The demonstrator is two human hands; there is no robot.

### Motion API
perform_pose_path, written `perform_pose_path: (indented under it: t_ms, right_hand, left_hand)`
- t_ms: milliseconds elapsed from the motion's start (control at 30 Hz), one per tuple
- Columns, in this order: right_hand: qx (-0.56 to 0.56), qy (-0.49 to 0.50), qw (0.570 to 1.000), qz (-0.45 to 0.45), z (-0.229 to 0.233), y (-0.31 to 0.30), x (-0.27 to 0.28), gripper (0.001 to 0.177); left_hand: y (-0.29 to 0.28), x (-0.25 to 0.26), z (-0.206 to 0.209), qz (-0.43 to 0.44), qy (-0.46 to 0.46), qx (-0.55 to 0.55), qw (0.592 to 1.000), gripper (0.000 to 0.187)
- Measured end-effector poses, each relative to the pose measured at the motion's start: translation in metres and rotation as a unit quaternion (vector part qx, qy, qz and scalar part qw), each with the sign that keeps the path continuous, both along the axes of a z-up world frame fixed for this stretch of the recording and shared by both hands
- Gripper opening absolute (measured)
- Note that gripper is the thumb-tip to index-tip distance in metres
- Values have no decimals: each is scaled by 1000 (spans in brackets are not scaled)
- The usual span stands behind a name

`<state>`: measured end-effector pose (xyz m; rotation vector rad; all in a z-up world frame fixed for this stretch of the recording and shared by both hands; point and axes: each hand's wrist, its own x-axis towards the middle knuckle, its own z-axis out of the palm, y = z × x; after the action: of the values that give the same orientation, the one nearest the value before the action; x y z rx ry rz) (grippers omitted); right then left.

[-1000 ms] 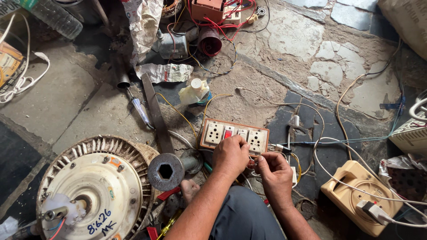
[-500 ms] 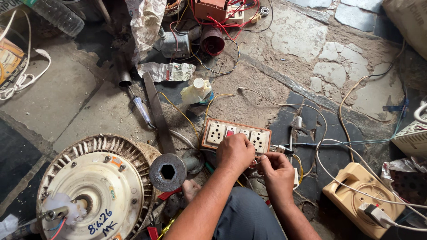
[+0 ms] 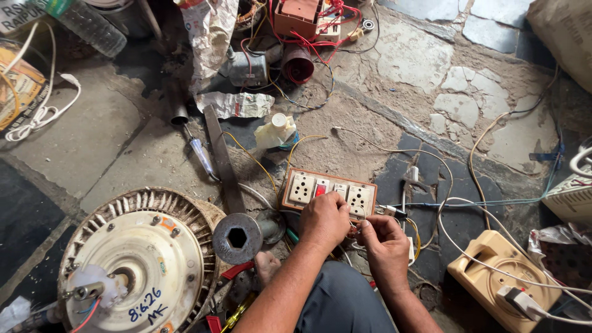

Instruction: The person sits on the floor and repairs an electrical motor by stripping wires, connecting them to a capacitor, and testing the connections using a power strip. They use a screwdriver and pliers to manipulate the wires and components.

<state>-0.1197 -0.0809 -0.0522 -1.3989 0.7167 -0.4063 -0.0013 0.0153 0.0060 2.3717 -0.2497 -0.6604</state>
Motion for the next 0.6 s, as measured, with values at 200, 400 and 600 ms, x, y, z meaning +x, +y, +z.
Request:
perform_pose_path:
  t_ms: [200,400,600]
  right_hand:
    - [-19,4,1000,-22,3,0,-1,13]
    - [-22,22,999,-35,2,-1,0,14]
    - [-22,82,996,-38,-3,-1,8,14]
  left_hand:
    - [0,1,-1,7,-11,-1,1000,13]
    - [0,2,5,13,6,18,1000,13]
    - [-8,8,8,-10,12,58,998,12]
